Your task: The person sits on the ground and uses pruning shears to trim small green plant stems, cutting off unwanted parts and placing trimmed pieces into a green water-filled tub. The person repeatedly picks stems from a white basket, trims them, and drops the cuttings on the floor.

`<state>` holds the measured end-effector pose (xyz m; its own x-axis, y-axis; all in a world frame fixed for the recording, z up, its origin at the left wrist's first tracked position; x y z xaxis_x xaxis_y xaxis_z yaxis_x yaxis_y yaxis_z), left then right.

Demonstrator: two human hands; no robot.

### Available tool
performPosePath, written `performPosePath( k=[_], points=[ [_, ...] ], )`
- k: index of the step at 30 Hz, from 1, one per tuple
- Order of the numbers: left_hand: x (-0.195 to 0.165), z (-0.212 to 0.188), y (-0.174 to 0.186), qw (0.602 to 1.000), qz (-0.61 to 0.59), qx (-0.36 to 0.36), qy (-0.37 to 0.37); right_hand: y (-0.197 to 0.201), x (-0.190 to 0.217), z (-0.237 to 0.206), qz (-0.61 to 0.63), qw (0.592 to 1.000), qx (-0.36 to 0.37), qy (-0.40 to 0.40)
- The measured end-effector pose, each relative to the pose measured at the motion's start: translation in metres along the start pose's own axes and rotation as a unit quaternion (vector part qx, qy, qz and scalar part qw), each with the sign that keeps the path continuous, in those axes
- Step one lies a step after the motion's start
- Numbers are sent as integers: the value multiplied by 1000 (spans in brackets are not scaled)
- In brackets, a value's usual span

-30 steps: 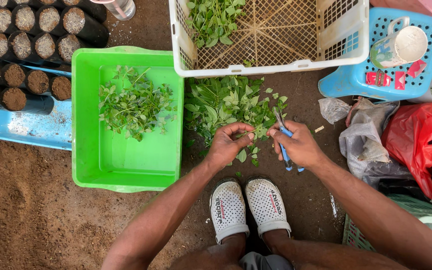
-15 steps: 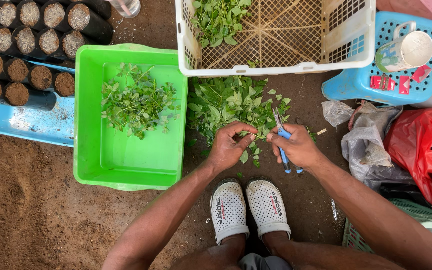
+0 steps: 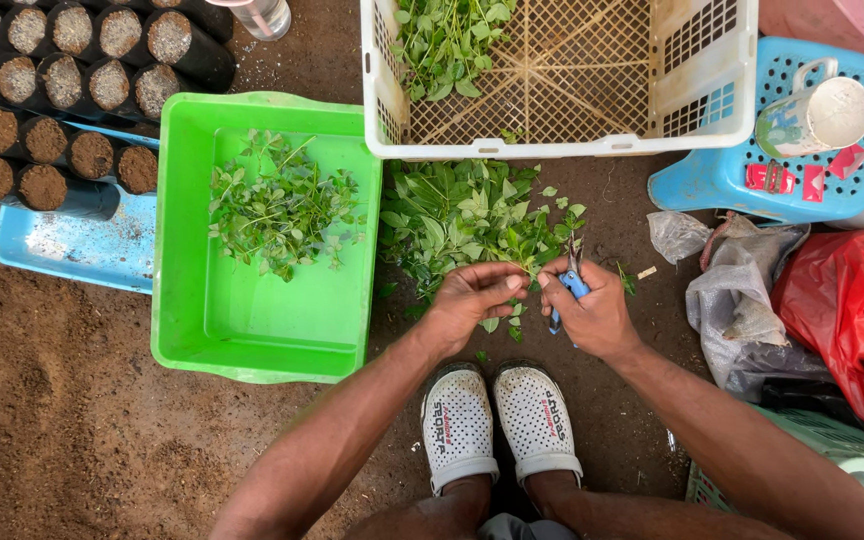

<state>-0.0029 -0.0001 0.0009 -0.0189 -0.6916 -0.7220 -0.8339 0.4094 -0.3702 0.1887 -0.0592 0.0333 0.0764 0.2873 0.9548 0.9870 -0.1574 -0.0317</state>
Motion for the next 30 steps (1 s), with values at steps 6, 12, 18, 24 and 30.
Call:
performPosePath(
  k=[6,12,18,24,30],
  points=[
    [16,13,-5,992,13,-17,-128,-4,-9,-1,-11,999,33,19],
    [-4,3,1,927,260,-97,-252,5,13,8,-277,957,52,60],
    [-28,-11,5,900,337,-114,-250,11,45,15,-551,823,129,58],
    [-30,-12,4,895,352,-116,-247,-3,58,17,-574,801,138,103],
    [-23,-10,5,894,353,-98,-258,-4,56,20,-579,795,152,98]
  ],
)
Point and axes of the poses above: each hand's wrist, its own z-axis towards the middle knuckle, its own y-axis out of the back of the hand, x = y × z, the point moved 2 cm from there along z, towards the middle knuckle, and after that the axes turned 10 degrees about z, right-handed, at the moved point
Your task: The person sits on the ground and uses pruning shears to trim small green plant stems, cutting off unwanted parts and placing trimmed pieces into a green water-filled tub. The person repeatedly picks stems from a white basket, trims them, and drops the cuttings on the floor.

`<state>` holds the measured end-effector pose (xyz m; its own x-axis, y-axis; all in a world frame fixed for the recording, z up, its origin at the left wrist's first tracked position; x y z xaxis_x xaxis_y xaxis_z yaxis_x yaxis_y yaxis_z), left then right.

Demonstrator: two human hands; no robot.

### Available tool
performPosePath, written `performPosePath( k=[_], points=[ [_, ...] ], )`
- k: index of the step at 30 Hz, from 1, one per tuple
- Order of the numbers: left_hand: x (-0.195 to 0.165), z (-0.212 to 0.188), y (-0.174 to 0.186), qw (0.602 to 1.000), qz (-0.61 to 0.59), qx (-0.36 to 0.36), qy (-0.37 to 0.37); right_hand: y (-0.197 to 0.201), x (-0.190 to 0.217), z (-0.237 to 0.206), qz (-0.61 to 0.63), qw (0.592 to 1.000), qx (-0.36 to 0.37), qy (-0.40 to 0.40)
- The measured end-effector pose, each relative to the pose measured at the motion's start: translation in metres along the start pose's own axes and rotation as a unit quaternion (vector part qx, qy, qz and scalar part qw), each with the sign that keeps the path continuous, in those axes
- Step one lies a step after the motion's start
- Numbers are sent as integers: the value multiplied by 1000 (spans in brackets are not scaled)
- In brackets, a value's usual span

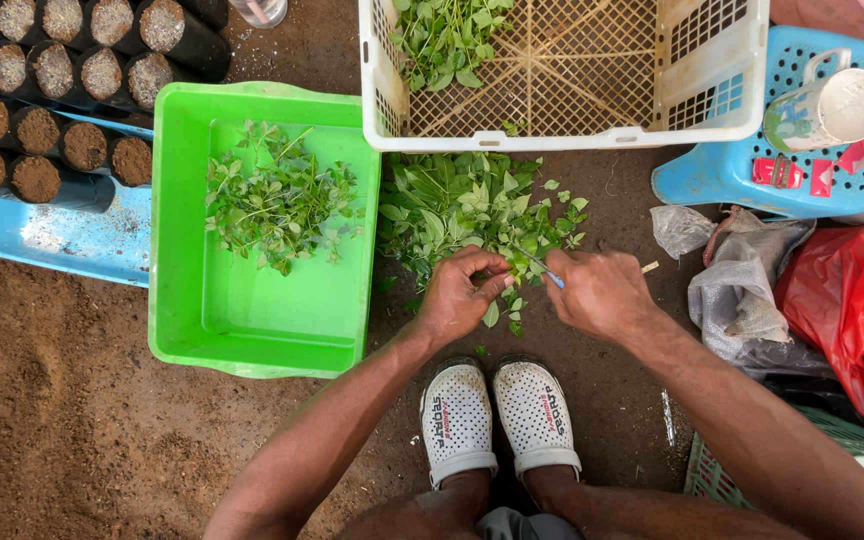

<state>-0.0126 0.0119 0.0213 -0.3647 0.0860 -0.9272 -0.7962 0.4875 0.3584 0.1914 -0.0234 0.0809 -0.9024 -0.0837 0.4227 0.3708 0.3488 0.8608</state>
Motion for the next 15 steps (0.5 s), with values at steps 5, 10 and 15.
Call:
performPosePath(
  k=[5,10,15],
  points=[
    [8,3,6,995,-97,20,-1,7,-15,-7,226,969,96,-27],
    [9,8,12,993,-121,13,-10,5,-8,-12,288,929,232,-27],
    [3,9,13,995,-95,12,-24,5,5,-9,283,930,233,4]
  ],
)
Point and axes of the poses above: each hand's wrist, its own z-axis towards the middle knuckle, its own y-axis out of the back of the hand, x = y × z, the point moved 2 cm from there along z, towards the middle knuckle, and after that the axes turned 10 degrees about z, right-handed, at the moved point
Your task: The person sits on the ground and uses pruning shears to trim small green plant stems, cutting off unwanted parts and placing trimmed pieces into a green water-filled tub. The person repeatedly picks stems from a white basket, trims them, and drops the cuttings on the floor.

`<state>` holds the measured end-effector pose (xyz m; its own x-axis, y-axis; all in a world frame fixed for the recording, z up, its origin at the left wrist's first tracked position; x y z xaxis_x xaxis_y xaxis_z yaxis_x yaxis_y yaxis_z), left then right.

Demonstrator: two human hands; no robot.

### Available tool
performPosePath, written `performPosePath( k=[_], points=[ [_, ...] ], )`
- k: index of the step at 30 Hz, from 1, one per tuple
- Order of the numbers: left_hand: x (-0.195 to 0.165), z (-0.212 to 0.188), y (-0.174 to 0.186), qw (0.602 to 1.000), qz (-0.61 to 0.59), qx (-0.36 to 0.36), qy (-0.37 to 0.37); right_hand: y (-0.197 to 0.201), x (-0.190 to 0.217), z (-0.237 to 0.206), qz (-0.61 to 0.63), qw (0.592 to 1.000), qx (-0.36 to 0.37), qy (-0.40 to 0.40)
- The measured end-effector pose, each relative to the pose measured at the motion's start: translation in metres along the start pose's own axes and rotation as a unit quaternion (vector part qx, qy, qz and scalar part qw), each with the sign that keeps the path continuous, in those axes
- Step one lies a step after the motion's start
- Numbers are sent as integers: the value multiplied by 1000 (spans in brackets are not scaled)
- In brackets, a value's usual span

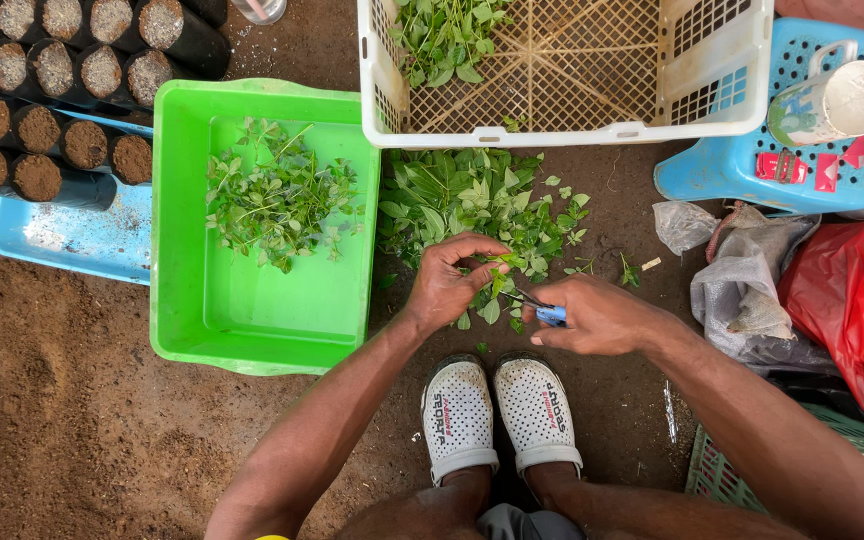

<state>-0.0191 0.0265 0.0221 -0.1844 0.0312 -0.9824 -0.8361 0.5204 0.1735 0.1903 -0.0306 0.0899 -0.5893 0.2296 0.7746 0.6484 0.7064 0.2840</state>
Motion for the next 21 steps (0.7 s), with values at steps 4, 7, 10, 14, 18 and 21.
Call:
performPosePath(
  k=[4,7,10,14,18,21],
  points=[
    [-5,-1,-2,1000,6,1,-5,1,5,5,13,1000,-13,22],
    [-7,-1,-4,1000,4,0,-6,1,5,6,11,999,-23,37],
    [-8,-1,-5,1000,2,4,-2,1,3,6,20,997,-30,63],
    [-9,1,-5,1000,4,6,-18,1,1,7,12,997,-39,60],
    [-6,1,-6,1000,14,8,-1,2,1,3,-46,993,-47,97],
    [2,3,-4,1000,10,-7,4,1,-9,-1,-102,993,-24,50]
  ],
)
Point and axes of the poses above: each hand's wrist, its own z-axis towards the middle knuckle, its own y-axis out of the back of the hand, x = y × z, the point moved 2 cm from there along z, towards the middle knuckle, and after that the axes turned 10 degrees about z, right-handed, at the moved point
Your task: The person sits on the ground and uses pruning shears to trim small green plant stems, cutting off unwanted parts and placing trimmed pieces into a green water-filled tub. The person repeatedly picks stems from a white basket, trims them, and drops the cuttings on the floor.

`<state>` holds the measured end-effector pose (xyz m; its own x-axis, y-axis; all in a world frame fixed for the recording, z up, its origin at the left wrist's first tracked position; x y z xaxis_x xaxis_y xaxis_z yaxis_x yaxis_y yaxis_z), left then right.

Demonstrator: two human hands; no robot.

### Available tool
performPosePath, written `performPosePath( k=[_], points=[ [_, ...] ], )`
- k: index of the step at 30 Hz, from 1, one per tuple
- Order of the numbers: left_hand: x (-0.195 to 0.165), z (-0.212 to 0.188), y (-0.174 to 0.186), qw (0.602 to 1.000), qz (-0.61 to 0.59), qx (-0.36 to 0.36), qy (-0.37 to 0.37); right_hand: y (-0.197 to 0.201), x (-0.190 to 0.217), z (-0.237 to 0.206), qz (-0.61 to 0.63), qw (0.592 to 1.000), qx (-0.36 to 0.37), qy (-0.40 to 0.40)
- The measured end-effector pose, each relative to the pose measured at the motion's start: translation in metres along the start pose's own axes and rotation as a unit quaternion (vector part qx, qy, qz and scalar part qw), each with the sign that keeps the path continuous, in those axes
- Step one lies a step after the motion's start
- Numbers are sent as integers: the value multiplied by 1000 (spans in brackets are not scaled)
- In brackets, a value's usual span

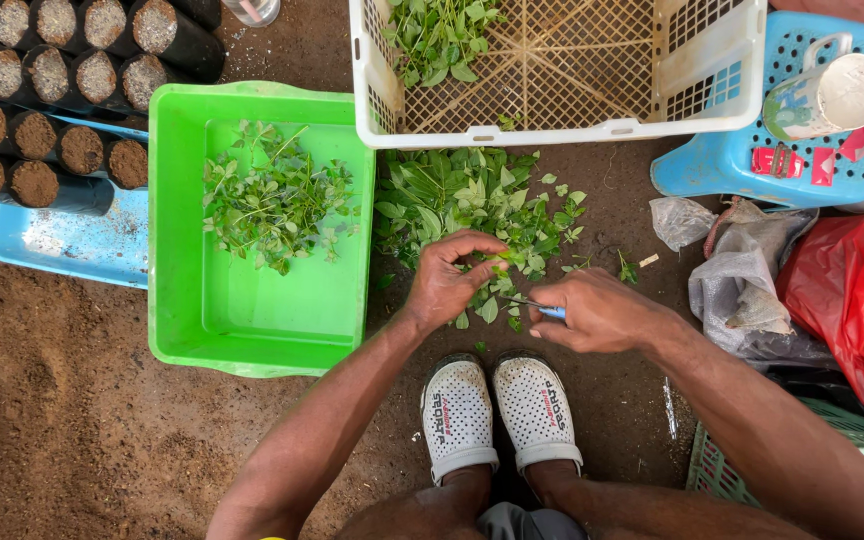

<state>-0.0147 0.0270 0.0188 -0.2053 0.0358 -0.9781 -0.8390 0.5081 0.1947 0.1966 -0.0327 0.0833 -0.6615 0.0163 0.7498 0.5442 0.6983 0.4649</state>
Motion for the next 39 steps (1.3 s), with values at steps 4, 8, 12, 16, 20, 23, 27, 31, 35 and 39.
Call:
performPosePath(
  k=[4,8,12,16,20,23,27,31,35,39],
  points=[
    [14,0,13,992,-95,-64,50,-4,-36,-4,10,998,5,-59],
    [16,-6,63,920,-333,-183,98,14,-98,-24,111,961,-200,-154],
    [0,-27,106,842,-471,-253,70,31,-136,-45,84,920,-264,-278],
    [-5,-32,95,843,-482,-219,92,22,-129,-46,118,895,-259,-344],
    [1,-25,59,896,-408,-140,102,11,-104,-23,124,888,-242,-372],
    [6,-12,27,961,-251,-74,87,11,-88,-7,108,903,-276,-313],
    [18,-15,-6,975,-134,-5,174,12,-79,-2,184,893,-303,-278],
    [34,-16,-22,981,-96,19,169,14,-78,-11,231,870,-292,-322],
    [44,-14,-31,985,-65,26,160,15,-77,-6,137,904,-316,-255],
    [44,-13,-33,987,-34,43,150,10,-80,3,202,890,-319,-254]
  ],
)
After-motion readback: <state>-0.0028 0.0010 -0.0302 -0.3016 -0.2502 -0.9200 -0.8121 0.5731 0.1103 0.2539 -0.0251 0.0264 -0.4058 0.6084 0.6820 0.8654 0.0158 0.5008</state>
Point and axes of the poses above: each hand's wrist, its own z-axis towards the middle knuckle, its own y-axis out of the back of the hand, x = y × z, the point moved 2 cm from there along z, towards the middle knuckle, and after that the axes turned 10 degrees about z, right-handed, at the moved point
